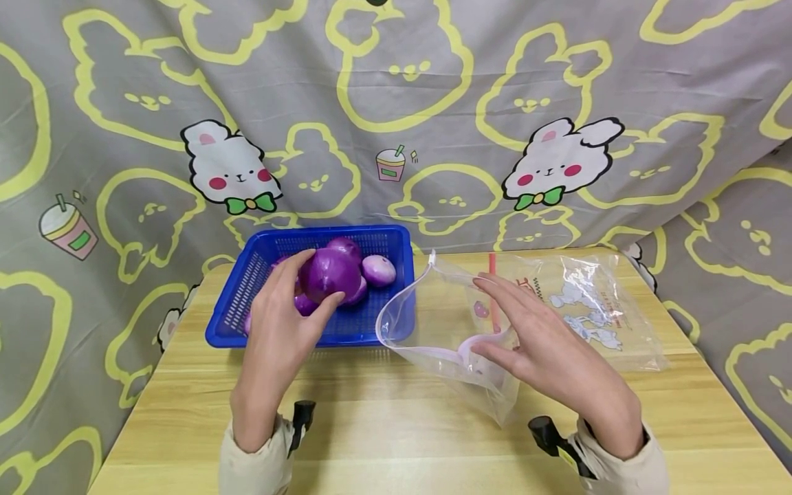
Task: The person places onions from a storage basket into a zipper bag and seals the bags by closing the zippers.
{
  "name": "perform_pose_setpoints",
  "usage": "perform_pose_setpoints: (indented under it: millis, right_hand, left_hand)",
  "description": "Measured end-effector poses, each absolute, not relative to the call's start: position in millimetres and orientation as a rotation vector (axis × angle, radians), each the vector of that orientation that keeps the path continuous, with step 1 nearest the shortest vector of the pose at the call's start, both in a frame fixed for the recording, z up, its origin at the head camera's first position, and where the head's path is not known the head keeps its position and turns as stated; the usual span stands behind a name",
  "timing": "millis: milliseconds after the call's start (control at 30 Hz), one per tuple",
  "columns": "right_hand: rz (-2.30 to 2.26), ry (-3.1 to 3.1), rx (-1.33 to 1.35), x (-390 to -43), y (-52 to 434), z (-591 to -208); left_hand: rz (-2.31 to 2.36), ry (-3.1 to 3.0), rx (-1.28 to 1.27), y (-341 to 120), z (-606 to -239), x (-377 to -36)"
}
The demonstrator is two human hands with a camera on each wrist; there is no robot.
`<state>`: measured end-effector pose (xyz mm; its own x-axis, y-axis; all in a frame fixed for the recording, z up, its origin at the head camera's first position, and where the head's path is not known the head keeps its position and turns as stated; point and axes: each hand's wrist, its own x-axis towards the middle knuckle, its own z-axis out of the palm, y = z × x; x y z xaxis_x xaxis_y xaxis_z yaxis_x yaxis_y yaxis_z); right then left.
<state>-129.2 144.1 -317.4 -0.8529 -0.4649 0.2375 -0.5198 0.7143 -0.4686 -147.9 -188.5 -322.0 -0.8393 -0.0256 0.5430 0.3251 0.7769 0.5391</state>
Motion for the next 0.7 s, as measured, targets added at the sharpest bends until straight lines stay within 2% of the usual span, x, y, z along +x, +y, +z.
perform_pose_setpoints:
  millis: [700]
  right_hand:
    - [0.809,-2.772,0.848,-129,142,-318]
  left_hand:
    - [-0.991,-2.34,-0.559,-157,-312,-124]
